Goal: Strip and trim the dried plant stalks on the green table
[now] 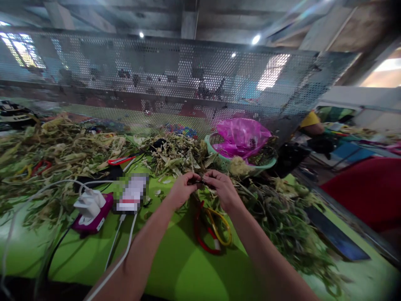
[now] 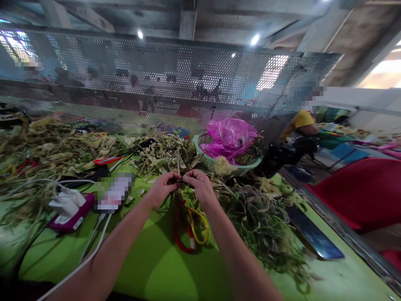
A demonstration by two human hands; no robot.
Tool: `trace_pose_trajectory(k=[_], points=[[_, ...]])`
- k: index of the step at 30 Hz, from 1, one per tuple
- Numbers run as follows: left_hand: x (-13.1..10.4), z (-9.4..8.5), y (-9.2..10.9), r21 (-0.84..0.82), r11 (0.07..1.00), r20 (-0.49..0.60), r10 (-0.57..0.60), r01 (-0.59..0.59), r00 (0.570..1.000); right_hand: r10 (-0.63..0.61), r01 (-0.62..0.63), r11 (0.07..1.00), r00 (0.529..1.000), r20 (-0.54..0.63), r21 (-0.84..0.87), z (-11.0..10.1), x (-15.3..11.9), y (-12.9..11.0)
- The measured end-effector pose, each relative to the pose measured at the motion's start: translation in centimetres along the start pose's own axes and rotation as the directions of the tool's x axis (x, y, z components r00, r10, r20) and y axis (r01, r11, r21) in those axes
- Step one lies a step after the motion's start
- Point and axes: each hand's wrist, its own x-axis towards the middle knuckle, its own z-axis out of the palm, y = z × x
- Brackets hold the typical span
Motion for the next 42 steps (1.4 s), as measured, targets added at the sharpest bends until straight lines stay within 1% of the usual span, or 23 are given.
trace_pose_trajectory(k=[2,3,9,15,18,21,22,24,26,28,29,30,31,32,33,34,35,37,38,40,42], points=[[-0.1,0.0,-0.2,0.012,1.0,0.029,-0.003,0.003,1.0,0.095,-0.097,0.989,0.995,0.018,0.112,0.1,-0.1,0.0],[-0.1,0.0,-0.3,0.019,1.0,0.03,-0.014,0.013,0.999,0.117,-0.119,0.984,0.993,0.021,0.13,0.1,-0.1,0.1],[-0.2,0.3,-0.3,0.001,0.999,-0.008,-0.045,0.045,0.999,0.085,-0.082,0.989,0.996,-0.02,0.121,-0.1,0.2,0.1],[-0.4,0.4,0.6,-0.098,0.993,0.027,-0.057,0.059,0.998,0.123,-0.115,0.965,0.992,-0.019,0.236,0.3,-0.1,0.0],[-0.5,0.4,0.7,-0.117,0.99,0.033,-0.07,0.073,0.997,0.145,-0.14,0.962,0.989,-0.005,0.234,0.4,0.0,0.3],[-0.3,0.4,0.3,-0.132,0.987,0.008,-0.088,0.088,0.996,0.151,-0.148,0.965,0.988,-0.001,0.215,0.3,0.1,0.5],[-0.2,0.4,0.2,-0.142,0.985,-0.007,-0.099,0.097,0.995,0.137,-0.134,0.972,0.991,-0.002,0.195,0.2,0.2,0.3],[0.0,0.2,0.1,-0.155,0.982,-0.043,-0.119,0.111,0.992,0.062,-0.057,0.989,0.998,-0.032,0.137,-0.2,0.3,-0.3],[0.1,0.0,0.0,-0.143,0.984,-0.092,-0.118,0.104,0.989,-0.05,0.058,0.995,0.993,-0.103,0.077,-1.0,0.1,-1.3],[0.2,-0.2,0.1,-0.112,0.989,-0.137,-0.108,0.093,0.985,-0.127,0.131,0.991,0.979,-0.162,0.015,-2.0,-0.8,-2.4],[0.2,-0.3,0.1,-0.098,0.991,-0.158,-0.107,0.092,0.982,-0.146,0.142,0.989,0.976,-0.158,-0.037,-2.4,-1.6,-2.9],[0.2,-0.5,0.2,-0.086,0.992,-0.178,-0.106,0.092,0.978,-0.16,0.146,0.983,0.979,-0.128,-0.112,-2.7,-2.6,-3.3],[0.2,-0.5,0.3,-0.075,0.993,-0.191,-0.101,0.088,0.976,-0.163,0.144,0.966,0.984,-0.074,-0.214,-2.9,-3.7,-3.4],[0.2,-0.6,0.3,-0.068,0.994,-0.199,-0.095,0.083,0.975,-0.138,0.133,0.933,0.99,0.01,-0.334,-2.9,-5.0,-3.4],[0.2,-0.7,0.3,-0.064,0.995,-0.207,-0.089,0.077,0.974,-0.088,0.126,0.878,0.991,0.104,-0.461,-2.8,-6.4,-3.3],[0.2,-0.7,0.2,-0.063,0.996,-0.212,-0.082,0.07,0.974,-0.033,0.134,0.797,0.983,0.18,-0.589,-2.5,-7.7,-2.9],[0.2,-0.7,0.2,-0.07,0.995,-0.211,-0.078,0.065,0.974,0.016,0.145,0.694,0.976,0.216,-0.705,-2.1,-8.9,-2.4],[0.2,-0.7,0.1,-0.117,0.99,-0.189,-0.094,0.073,0.977,0.042,0.15,0.501,0.979,0.198,-0.852,-1.2,-10.9,-1.3],[0.2,-0.6,0.1,-0.155,0.984,-0.171,-0.11,0.084,0.979,0.045,0.15,0.433,0.981,0.188,-0.889,-0.7,-11.6,-0.8],[0.0,-0.4,0.3,-0.238,0.965,-0.129,-0.145,0.111,0.981,0.049,0.147,0.348,0.983,0.174,-0.926,-0.1,-12.3,-0.1],[-0.2,-0.2,0.6,-0.305,0.944,-0.114,-0.17,0.128,0.979,0.066,0.128,0.299,0.986,0.154,-0.946,0.0,-12.4,-0.2]])
